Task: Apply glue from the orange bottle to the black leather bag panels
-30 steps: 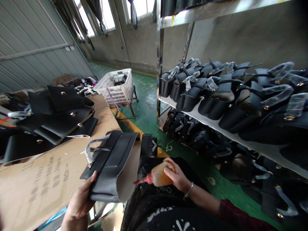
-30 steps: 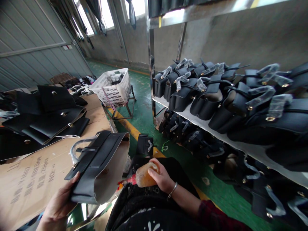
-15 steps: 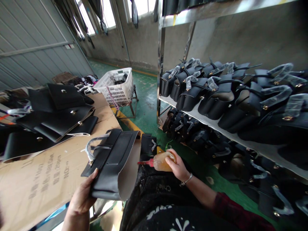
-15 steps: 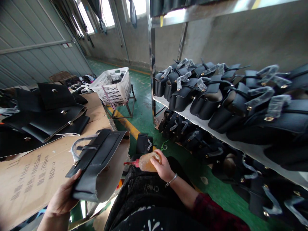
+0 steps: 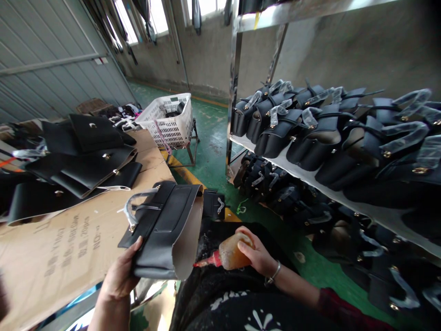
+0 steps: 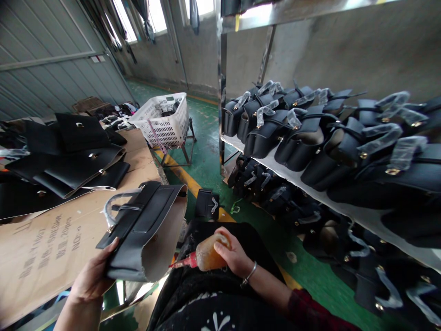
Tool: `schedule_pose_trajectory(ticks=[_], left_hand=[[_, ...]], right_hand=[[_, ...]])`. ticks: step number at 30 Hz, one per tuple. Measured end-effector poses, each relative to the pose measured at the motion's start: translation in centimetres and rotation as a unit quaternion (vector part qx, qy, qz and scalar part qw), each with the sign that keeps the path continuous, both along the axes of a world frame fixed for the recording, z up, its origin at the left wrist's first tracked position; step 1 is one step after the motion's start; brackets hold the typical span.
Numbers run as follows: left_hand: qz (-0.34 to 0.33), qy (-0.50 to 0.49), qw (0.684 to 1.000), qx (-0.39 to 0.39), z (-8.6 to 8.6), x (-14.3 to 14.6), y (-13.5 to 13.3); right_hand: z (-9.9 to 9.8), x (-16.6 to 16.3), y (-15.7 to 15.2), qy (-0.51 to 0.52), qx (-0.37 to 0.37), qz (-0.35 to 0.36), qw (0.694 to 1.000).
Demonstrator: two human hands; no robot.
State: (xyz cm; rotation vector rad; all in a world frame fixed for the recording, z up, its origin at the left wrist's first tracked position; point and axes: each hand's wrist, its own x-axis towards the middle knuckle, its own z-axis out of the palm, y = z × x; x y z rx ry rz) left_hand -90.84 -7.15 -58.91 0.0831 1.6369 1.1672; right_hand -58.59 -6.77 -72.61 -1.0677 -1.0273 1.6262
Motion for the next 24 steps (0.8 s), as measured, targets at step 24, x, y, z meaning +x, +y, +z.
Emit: schedule_pose_trajectory(ticks=[24], left_hand=[[0.024,-0.008,1.0,0.009,-0.3,0.6,0.1]], right_hand=[[-0.8,-0.4,0.2,0.029,-0.033,0.007,0.999]])
